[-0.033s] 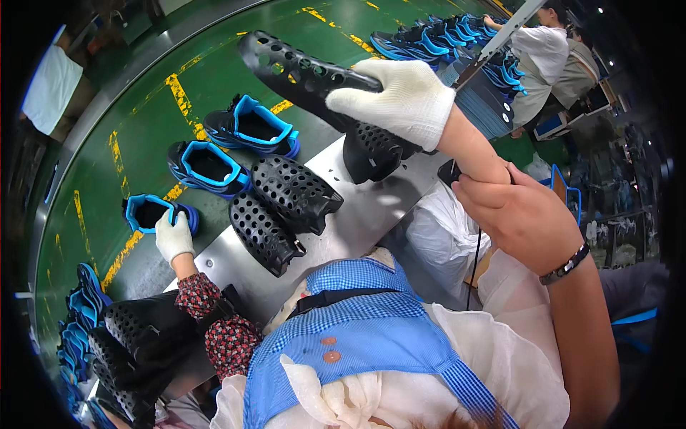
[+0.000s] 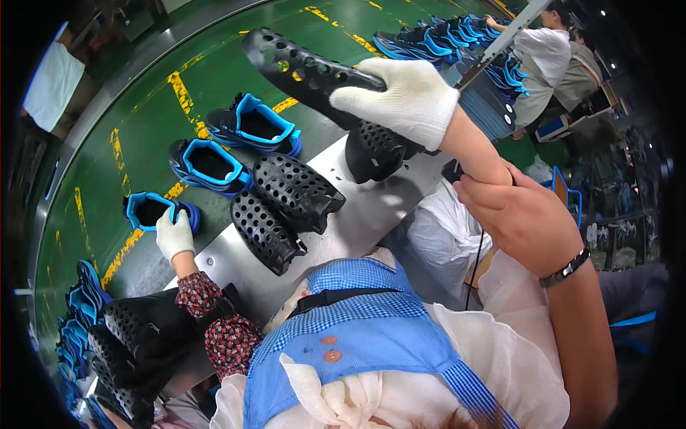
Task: The person is assembling parts of sneakers on a factory production line.
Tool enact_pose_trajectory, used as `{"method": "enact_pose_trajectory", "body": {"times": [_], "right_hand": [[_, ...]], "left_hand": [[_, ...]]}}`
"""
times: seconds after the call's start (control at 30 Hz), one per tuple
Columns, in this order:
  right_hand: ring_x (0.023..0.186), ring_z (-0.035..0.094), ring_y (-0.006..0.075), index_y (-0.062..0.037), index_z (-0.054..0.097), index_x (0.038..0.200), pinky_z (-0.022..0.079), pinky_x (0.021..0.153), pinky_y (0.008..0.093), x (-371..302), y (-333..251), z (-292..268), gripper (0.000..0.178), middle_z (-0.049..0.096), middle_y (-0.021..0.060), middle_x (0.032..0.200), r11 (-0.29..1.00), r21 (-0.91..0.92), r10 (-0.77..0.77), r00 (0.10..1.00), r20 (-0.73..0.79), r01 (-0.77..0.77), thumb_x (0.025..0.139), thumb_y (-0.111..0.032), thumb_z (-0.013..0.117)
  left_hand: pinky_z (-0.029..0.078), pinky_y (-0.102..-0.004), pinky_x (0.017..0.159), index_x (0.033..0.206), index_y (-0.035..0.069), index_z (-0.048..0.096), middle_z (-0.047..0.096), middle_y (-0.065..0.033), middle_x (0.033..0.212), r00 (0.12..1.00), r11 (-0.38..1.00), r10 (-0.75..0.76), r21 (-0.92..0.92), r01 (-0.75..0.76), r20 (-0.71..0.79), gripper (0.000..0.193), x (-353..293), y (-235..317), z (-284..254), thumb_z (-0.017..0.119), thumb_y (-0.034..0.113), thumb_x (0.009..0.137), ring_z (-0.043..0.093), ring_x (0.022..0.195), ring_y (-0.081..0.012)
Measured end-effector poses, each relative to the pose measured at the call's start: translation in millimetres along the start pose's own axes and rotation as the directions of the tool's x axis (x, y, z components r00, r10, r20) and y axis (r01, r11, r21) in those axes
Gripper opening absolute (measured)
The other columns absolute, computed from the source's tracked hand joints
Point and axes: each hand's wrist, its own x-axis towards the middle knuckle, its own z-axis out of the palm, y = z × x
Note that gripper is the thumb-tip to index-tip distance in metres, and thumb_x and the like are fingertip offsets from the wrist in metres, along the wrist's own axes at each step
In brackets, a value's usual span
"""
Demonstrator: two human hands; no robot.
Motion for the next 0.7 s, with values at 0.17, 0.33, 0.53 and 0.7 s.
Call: {"method": "enact_pose_trajectory", "body": {"times": [0.17, 0.33, 0.53, 0.7], "right_hand": [[0.069, 0.064, 0.0164, -0.0046, 0.066, 0.100, 0.049, 0.066, 0.0291, -21.9, 15.8, -4.5, 0.040, 0.066, 0.0113, 0.078, 1.000, 0.018, -0.007, 0.994, -0.111, 0.009, 0.079, -0.039, 0.065], [0.065, 0.045, 0.0045, 0.0003, 0.060, 0.090, 0.042, 0.061, 0.0230, -18.3, 28.1, -3.3, 0.020, 0.054, 0.0010, 0.066, 0.999, 0.036, -0.020, 0.985, -0.172, 0.027, 0.082, -0.018, 0.065], [0.062, 0.041, 0.0044, 0.0014, 0.057, 0.085, 0.039, 0.056, 0.0229, -2.9, 35.9, -1.1, 0.021, 0.048, 0.0000, 0.062, 0.999, 0.043, -0.016, 0.989, -0.144, 0.022, 0.081, -0.018, 0.064], [0.059, 0.040, 0.0057, 0.0024, 0.055, 0.081, 0.038, 0.053, 0.0257, 9.8, 24.2, 7.5, 0.025, 0.045, 0.0059, 0.059, 1.000, 0.009, -0.017, 0.995, -0.103, 0.018, 0.081, -0.020, 0.064]], "left_hand": [[0.049, -0.0397, 0.081, 0.101, 0.018, 0.069, 0.066, -0.0124, 0.101, 0.977, 0.980, 0.189, -0.088, -0.181, 0.100, 0.035, -10.0, 42.8, 5.2, 0.060, 0.040, 0.075, 0.062, 0.092, -0.0337], [0.048, -0.0422, 0.079, 0.099, 0.016, 0.069, 0.065, -0.0128, 0.091, 0.953, 0.953, 0.301, 0.038, -0.302, 0.027, 0.032, -16.9, 54.7, 27.2, 0.062, 0.036, 0.076, 0.061, 0.086, -0.0339], [0.046, -0.0410, 0.082, 0.109, 0.017, 0.065, 0.063, -0.0121, 0.100, 0.964, 0.972, 0.218, 0.050, -0.228, 0.149, 0.040, -13.5, 57.2, 19.9, 0.061, 0.041, 0.076, 0.056, 0.090, -0.0369], [0.045, -0.0415, 0.088, 0.110, 0.011, 0.061, 0.049, -0.0117, 0.122, 0.966, 0.965, 0.195, -0.144, -0.220, -0.171, 0.044, -21.0, 56.6, 19.2, 0.071, 0.030, 0.072, 0.050, 0.105, -0.0354]]}}
